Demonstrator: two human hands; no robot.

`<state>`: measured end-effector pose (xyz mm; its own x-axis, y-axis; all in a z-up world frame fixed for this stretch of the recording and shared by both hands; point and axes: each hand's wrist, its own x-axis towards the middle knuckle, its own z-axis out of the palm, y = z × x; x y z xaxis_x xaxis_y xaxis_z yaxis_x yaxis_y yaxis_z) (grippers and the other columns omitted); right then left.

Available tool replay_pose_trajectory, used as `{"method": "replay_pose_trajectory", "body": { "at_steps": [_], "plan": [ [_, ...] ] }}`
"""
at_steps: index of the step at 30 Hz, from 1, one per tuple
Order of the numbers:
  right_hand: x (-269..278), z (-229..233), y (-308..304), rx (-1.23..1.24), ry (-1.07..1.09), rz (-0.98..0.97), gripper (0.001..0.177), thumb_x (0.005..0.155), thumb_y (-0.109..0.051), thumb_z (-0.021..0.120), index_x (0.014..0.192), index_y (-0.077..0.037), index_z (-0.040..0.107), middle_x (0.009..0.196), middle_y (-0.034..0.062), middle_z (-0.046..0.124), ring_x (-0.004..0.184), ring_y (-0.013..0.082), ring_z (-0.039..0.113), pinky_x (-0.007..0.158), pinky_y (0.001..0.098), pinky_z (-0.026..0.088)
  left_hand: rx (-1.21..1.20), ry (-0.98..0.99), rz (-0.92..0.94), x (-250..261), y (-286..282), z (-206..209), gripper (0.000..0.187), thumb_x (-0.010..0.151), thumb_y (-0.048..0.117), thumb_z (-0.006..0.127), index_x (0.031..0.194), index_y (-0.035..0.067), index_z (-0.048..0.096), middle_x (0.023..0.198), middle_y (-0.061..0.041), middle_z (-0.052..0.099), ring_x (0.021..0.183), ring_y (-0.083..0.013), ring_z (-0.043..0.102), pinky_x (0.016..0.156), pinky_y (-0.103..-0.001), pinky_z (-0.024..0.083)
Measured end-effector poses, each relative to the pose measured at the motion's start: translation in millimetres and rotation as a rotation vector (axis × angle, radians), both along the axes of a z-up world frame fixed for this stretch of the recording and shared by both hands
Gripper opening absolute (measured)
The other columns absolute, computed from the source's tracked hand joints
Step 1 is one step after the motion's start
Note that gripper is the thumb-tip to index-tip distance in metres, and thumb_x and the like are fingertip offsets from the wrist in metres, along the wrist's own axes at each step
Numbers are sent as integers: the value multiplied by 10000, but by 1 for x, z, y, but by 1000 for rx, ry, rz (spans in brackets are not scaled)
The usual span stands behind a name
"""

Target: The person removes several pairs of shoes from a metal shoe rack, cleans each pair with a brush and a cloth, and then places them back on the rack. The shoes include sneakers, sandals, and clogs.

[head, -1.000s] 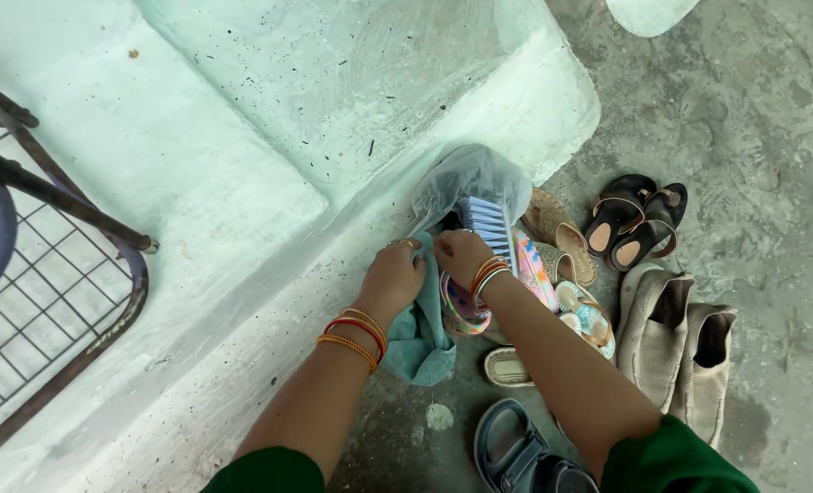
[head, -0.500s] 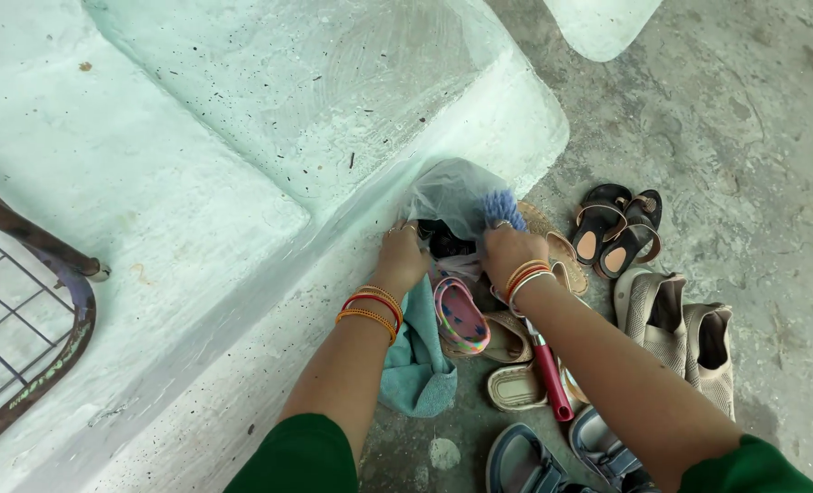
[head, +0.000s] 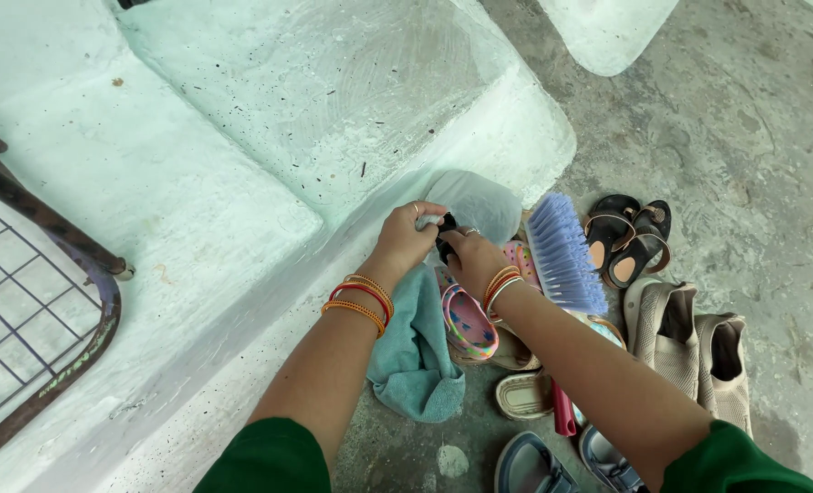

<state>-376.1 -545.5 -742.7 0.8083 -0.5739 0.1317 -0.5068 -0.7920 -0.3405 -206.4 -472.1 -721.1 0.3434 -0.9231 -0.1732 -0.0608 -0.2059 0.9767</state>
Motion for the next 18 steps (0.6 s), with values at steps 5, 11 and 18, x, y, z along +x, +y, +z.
{"method": "replay_pose_trajectory", "body": {
  "at_steps": [5,11,18],
  "plan": [
    [32,22,8,36,257,-302,499,913,-265,660,1360,-92,521,1271,271,584,1047,432,668,880,507,542,-93,-15,-46,5,0,-2,335,874,37,579,1161,91,744,1028,-71,789,631,-108,659,629,-275,562],
    [47,10,-3,122,553,-454,557,966,-493,653,1388,-157,512,1331,302,581,1175,402,630,924,501,535,-75,-24,-94,5,9,-5,272,914,70,598,1130,67,763,1032,-58,784,648,-115,678,642,-286,568],
    [27,-12,-20,973,193,-479,622,885,-390,656,1435,-196,439,1024,168,679,672,276,711,521,383,637,-154,-263,-64,6,10,-54,325,879,65,651,1194,81,728,1227,-146,735,1126,-262,695,975,-364,529]
  ]
}}
